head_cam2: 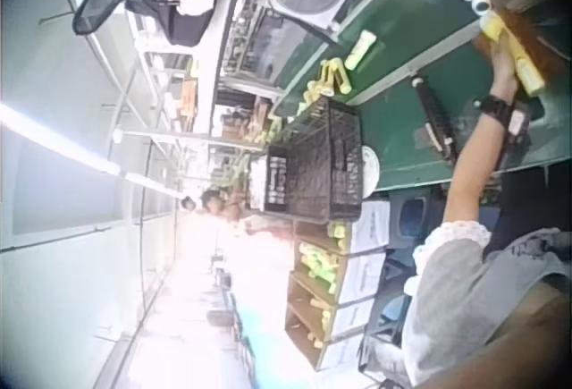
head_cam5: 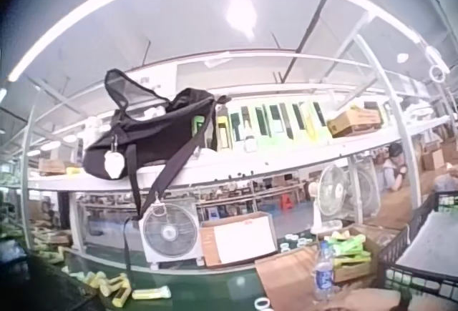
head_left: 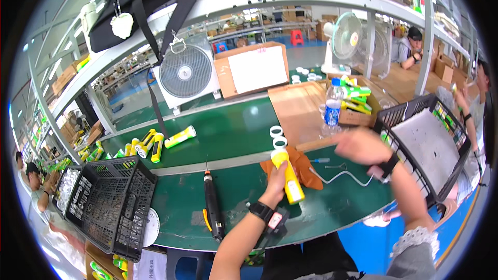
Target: Assemble handheld flashlights by fitting bodies, lenses, and internal components.
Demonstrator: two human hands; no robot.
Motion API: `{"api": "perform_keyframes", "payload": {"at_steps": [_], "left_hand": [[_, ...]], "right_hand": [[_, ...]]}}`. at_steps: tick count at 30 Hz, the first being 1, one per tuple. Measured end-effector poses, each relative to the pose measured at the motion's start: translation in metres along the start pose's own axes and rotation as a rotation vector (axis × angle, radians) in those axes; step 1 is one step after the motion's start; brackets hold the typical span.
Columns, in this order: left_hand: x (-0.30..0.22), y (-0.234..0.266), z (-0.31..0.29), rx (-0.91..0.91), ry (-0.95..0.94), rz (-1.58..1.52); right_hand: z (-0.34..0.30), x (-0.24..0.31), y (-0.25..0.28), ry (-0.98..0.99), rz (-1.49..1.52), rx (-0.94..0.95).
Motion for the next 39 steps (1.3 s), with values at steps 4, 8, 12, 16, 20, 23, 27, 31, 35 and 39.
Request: {"api": "perform_keyframes", "payload": {"at_steps": [4, 8, 12, 16, 20, 23, 27, 31, 35, 39], "left_hand": [[0.024, 0.006, 0.006, -0.002, -0.022, 0.172], [0.023, 0.006, -0.004, 0.002, -0.010, 0.224], [0.026, 0.002, -0.010, -0.015, 0.029, 0.249], [0.024, -0.010, -0.013, -0.071, -0.046, 0.316], [0.013, -0.006, -0.003, -0.123, -0.107, 0.264], [-0.002, -0.003, 0.005, -0.122, -0.146, 0.130], [-0.003, 0.003, 0.003, -0.059, -0.195, 0.068], [-0.003, -0.005, -0.003, 0.043, -0.326, 0.064], [0.006, -0.004, -0.011, -0.043, -0.323, 0.050], [0.007, -0.001, -0.011, -0.083, -0.267, 0.045]], "right_hand": [[0.016, 0.056, -0.097, 0.295, 0.168, 0.158], [0.022, 0.058, -0.131, 0.240, 0.267, 0.121], [0.013, 0.056, -0.136, 0.179, 0.222, 0.151], [0.020, 0.045, -0.136, 0.266, 0.413, 0.060], [0.029, 0.045, -0.129, 0.561, 0.950, 0.373], [0.028, 0.051, -0.138, 0.658, 0.894, 0.437], [0.032, 0.035, -0.135, 0.463, 0.575, 0.164], [0.029, 0.038, -0.142, 0.401, 0.487, 0.138], [0.030, 0.038, -0.138, 0.354, 0.509, 0.117], [0.025, 0.049, -0.131, 0.500, 0.277, 0.004]]}}
Point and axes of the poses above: each hand's wrist, its own z-axis towards the middle knuckle, its own y-axis out of the back of the hand, x = y × z, the point moved 4 cm from there along z, towards the middle knuckle, and after that the axes turned 10 degrees about x, right-handed, at the moved point
